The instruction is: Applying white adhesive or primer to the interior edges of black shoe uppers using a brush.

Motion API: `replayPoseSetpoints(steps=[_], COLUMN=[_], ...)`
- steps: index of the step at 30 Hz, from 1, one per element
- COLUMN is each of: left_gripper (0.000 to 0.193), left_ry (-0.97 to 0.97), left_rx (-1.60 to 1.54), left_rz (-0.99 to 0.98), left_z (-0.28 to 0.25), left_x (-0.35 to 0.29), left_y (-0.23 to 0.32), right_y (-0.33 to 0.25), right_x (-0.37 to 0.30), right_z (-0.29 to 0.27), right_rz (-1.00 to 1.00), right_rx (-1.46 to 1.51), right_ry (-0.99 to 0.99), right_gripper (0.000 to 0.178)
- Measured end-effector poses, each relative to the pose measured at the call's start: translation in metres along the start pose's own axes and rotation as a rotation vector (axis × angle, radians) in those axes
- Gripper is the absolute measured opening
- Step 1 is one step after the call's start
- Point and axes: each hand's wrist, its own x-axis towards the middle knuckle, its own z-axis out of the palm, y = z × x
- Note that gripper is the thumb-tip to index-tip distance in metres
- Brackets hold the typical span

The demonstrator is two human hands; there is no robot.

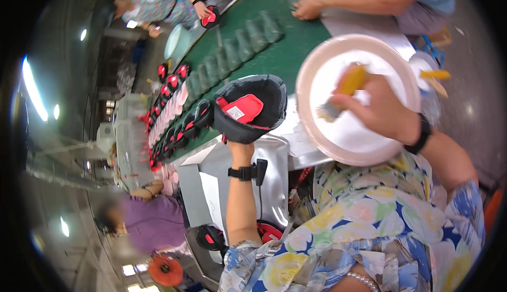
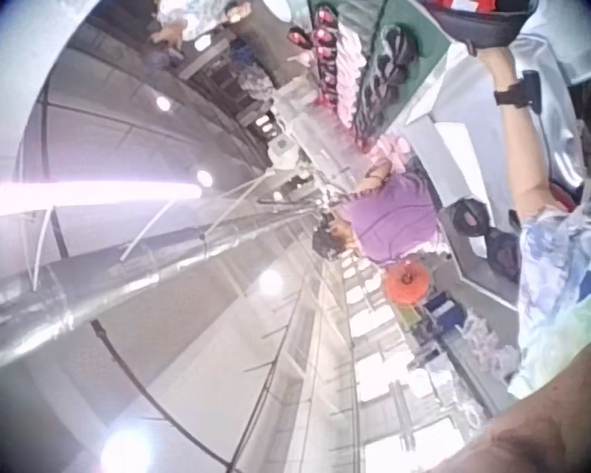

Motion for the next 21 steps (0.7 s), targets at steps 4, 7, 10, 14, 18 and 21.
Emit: replayPoseSetpoints(steps=[4,7,10,14,18,21], left_gripper=[0.047,0.036,0.049,0.068,0.059,0.046], left_ry=[0.125,0.15,0.33,0.272,0.408,0.323], left_rx=[0.062,-0.288,-0.148,0.456,0.408,0.824], left_rz=[-0.049,-0.199,-0.231,-0.624,-0.202,-0.206], left_z=[-0.039,-0.058,-0.111,-0.257,-0.206,-0.267], left_x=[0.073,0.116,0.156,0.126,0.047,-0.131], left_y=[0.007,0.004,-0.064,-0.095,0.031,0.11], right_y=[0.01,0.017,0.019,0.034,0.038,0.035], right_x=[-0.015,-0.034,-0.028,-0.002,0.01,0.026], right_z=[-0.036,-0.041,-0.023,-0.028,-0.017,-0.026], right_rz=[0.181,0.287,0.357,0.406,0.343,0.292], right_rx=[0.007,0.07,0.052,0.133,-0.028,-0.185], right_ry=[0.07,0.11,0.088,-0.085,-0.185,-0.329], right_gripper=[0.008,0.013,0.016,0.017,0.015,0.014])
